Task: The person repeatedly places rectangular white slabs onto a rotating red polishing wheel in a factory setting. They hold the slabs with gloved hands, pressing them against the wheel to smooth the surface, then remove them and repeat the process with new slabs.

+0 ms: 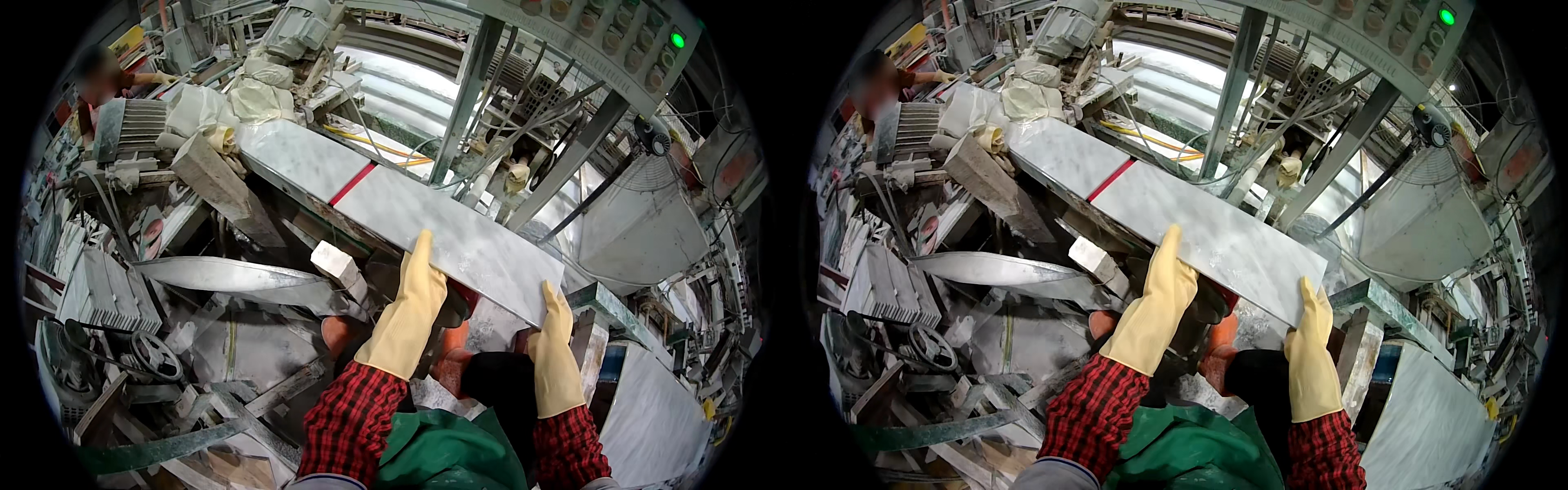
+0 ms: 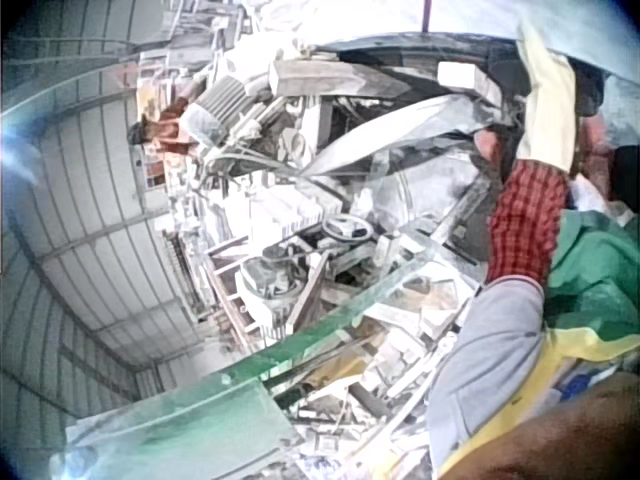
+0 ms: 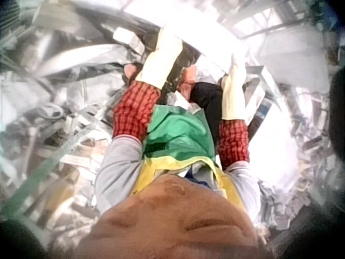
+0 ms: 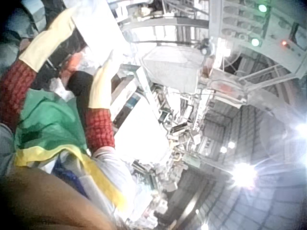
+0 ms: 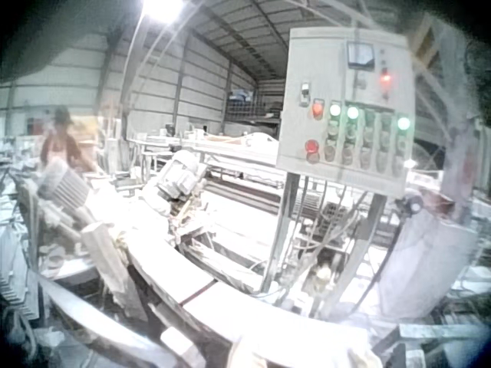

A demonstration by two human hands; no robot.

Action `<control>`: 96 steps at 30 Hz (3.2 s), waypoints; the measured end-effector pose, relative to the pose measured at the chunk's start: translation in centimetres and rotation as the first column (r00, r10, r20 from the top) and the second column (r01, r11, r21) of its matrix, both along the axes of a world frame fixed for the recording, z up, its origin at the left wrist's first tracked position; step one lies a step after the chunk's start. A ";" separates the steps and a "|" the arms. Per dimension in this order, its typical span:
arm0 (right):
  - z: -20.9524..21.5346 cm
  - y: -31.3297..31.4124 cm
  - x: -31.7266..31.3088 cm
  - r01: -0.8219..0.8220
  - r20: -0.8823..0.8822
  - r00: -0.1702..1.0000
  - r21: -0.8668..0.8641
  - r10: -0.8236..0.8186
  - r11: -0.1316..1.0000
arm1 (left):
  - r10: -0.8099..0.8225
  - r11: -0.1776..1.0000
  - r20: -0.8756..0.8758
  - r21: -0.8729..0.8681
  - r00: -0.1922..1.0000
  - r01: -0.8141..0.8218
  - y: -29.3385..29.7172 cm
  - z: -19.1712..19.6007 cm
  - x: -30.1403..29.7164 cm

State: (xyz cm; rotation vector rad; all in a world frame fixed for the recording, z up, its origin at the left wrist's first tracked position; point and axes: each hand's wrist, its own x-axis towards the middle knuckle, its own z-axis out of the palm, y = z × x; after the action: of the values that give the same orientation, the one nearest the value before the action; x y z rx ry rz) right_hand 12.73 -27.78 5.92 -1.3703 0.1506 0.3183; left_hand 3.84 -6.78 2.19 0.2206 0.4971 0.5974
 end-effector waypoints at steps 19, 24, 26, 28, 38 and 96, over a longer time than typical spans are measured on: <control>-5.7 2.2 1.6 -0.073 -0.067 0.994 0.185 0.087 0.980 | -0.474 0.779 -0.369 0.246 0.799 0.576 -1.1 1.7 -7.1; -4.9 2.8 1.3 -0.075 -0.083 0.993 0.140 0.087 0.987 | -0.579 0.665 -0.417 0.255 0.700 0.702 -2.7 1.2 -6.5; -6.0 2.5 1.7 -0.079 -0.066 0.994 0.116 0.087 0.990 | -0.584 0.670 -0.411 0.242 0.700 0.701 -3.5 1.6 -6.3; -5.5 3.0 1.0 -0.097 -0.050 0.994 0.048 0.099 0.994 | -0.614 0.628 -0.429 0.243 0.662 0.740 -4.0 1.5 -5.7; -6.7 3.3 0.9 -0.241 0.050 0.969 -0.008 0.241 0.970 | -0.634 0.618 -0.356 0.300 0.686 0.727 -5.9 -2.0 -2.4; -1.1 -37.3 -1.7 0.041 0.036 0.999 -0.989 -0.037 0.140 | -0.497 0.540 -0.567 0.391 0.657 0.746 -3.7 0.0 -5.7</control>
State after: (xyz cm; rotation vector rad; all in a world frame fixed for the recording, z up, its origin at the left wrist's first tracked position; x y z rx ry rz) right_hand 11.05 -65.05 4.78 -2.7684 0.4644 0.1263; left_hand -1.82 -10.53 2.21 1.1230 0.5543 -0.0670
